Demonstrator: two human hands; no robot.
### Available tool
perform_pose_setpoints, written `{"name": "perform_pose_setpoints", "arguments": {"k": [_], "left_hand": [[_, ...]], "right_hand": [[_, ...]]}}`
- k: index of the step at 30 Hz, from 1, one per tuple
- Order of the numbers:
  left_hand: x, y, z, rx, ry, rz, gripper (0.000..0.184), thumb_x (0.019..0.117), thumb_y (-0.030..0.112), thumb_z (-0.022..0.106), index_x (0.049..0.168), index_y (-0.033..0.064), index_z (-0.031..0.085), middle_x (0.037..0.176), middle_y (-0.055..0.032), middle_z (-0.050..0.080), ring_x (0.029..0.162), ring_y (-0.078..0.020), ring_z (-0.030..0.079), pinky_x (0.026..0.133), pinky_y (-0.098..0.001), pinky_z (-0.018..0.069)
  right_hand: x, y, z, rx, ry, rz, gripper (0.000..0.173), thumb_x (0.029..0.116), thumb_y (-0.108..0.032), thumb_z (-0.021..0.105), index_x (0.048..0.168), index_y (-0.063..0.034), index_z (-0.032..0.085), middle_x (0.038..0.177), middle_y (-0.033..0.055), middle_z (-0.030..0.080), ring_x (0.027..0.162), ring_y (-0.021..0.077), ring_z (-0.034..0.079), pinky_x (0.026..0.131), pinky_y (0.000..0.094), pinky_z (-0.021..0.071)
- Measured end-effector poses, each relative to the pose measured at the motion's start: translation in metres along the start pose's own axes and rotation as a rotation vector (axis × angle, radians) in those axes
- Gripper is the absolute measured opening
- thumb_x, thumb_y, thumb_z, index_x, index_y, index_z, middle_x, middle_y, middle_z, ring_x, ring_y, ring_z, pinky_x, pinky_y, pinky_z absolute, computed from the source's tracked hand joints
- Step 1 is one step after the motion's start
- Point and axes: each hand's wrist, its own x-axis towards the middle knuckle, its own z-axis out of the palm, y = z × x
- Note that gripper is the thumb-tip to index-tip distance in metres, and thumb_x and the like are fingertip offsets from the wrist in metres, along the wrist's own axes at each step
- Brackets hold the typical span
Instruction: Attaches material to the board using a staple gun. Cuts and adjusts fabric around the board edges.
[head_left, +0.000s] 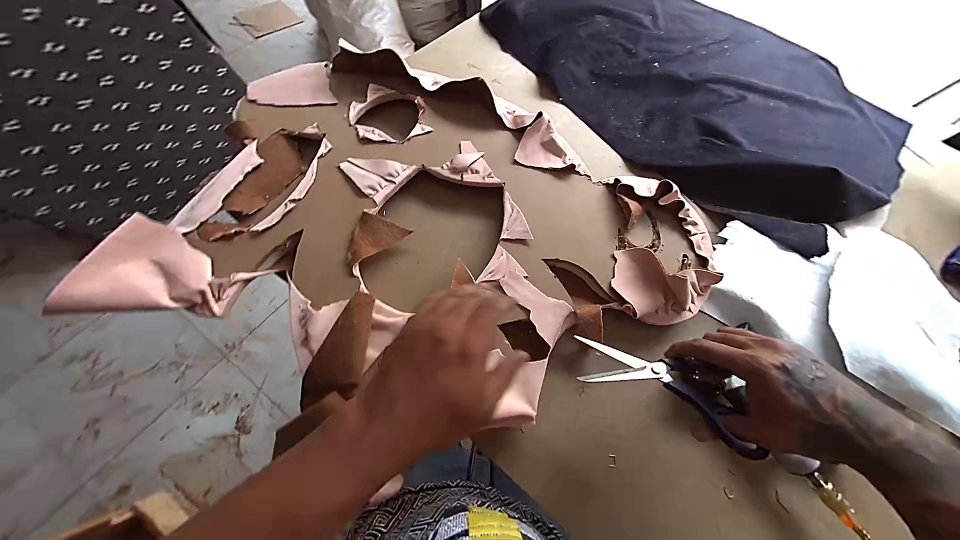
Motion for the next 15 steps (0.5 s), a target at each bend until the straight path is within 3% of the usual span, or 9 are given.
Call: {"name": "perform_pose_setpoints", "arguments": {"k": [3,5,6,8,11,12,13,14,15], "left_hand": [[0.015,0.030,0.034,0.057,-0.418,-0.128,0.068,0.0919,0.066,0.061,0.133,0.0121,0.064,0.128,-0.0101,0.062,0.115,-0.0285,0.063,0.096,-0.0474,0.0547],[0.006,0.037,0.042,0.072,-0.538,-0.222,0.062,0.0932,0.060,0.063,0.128,0.0090,0.062,0.118,-0.0124,0.065,0.099,-0.0306,0.068,0.085,-0.0487,0.0570],[-0.003,0.040,0.043,0.043,-0.566,-0.258,0.054,0.0960,0.056,0.061,0.123,0.0091,0.064,0.111,-0.0126,0.069,0.098,-0.0311,0.069,0.087,-0.0501,0.0564],[-0.024,0.041,0.047,-0.001,-0.493,-0.279,0.041,0.0981,0.052,0.058,0.109,0.0158,0.072,0.100,-0.0067,0.071,0.099,-0.0265,0.068,0.092,-0.0488,0.0537],[-0.042,0.046,0.053,0.002,-0.287,-0.241,0.031,0.0974,0.049,0.055,0.099,0.0224,0.071,0.114,0.0014,0.069,0.115,-0.0193,0.063,0.105,-0.0469,0.0477],[-0.044,0.050,0.054,-0.009,-0.252,-0.226,0.031,0.0991,0.047,0.054,0.098,0.0209,0.069,0.110,0.0024,0.069,0.111,-0.0171,0.065,0.104,-0.0432,0.0500],[-0.044,0.052,0.054,-0.045,-0.224,-0.216,0.029,0.0998,0.045,0.054,0.097,0.0186,0.066,0.094,0.0021,0.068,0.096,-0.0163,0.066,0.096,-0.0403,0.0515],[-0.042,0.052,0.050,-0.088,-0.231,-0.230,0.027,0.1000,0.042,0.056,0.100,0.0170,0.065,0.087,0.0014,0.067,0.089,-0.0166,0.066,0.090,-0.0395,0.0528],[-0.038,0.050,0.046,-0.104,-0.232,-0.238,0.026,0.0994,0.041,0.060,0.104,0.0161,0.067,0.087,0.0001,0.068,0.086,-0.0181,0.068,0.084,-0.0408,0.0566]], "right_hand": [[0.029,0.013,-0.002,-0.050,-0.009,-0.144,0.062,0.0627,-0.061,0.075,0.119,-0.0371,0.069,0.088,-0.0159,0.064,0.076,0.0033,0.062,0.062,0.0331,0.0559],[0.054,0.014,-0.002,-0.089,-0.007,-0.251,0.063,0.0631,-0.065,0.076,0.118,-0.0358,0.069,0.088,-0.0162,0.065,0.079,0.0042,0.062,0.065,0.0330,0.0548],[0.064,0.011,0.000,-0.104,-0.023,-0.293,0.064,0.0635,-0.067,0.077,0.118,-0.0348,0.068,0.087,-0.0154,0.065,0.079,0.0058,0.062,0.065,0.0334,0.0539],[0.081,0.006,0.006,-0.125,-0.050,-0.359,0.067,0.0614,-0.068,0.079,0.117,-0.0335,0.065,0.086,-0.0151,0.063,0.078,0.0064,0.061,0.064,0.0320,0.0523],[0.098,0.007,0.011,-0.115,-0.034,-0.435,0.069,0.0590,-0.068,0.081,0.115,-0.0322,0.066,0.087,-0.0144,0.063,0.081,0.0063,0.061,0.067,0.0302,0.0533],[0.101,0.009,0.012,-0.112,-0.027,-0.459,0.068,0.0597,-0.069,0.081,0.116,-0.0326,0.066,0.087,-0.0141,0.062,0.081,0.0069,0.060,0.067,0.0308,0.0526],[0.104,0.011,0.013,-0.113,-0.020,-0.483,0.068,0.0602,-0.070,0.080,0.116,-0.0333,0.066,0.087,-0.0139,0.062,0.082,0.0074,0.060,0.067,0.0312,0.0523],[0.108,0.013,0.013,-0.110,-0.012,-0.510,0.068,0.0598,-0.069,0.080,0.116,-0.0334,0.066,0.087,-0.0136,0.062,0.082,0.0080,0.061,0.067,0.0316,0.0525],[0.113,0.013,0.011,-0.108,-0.014,-0.539,0.068,0.0605,-0.068,0.080,0.117,-0.0331,0.066,0.088,-0.0132,0.063,0.083,0.0087,0.061,0.068,0.0321,0.0531]]}}
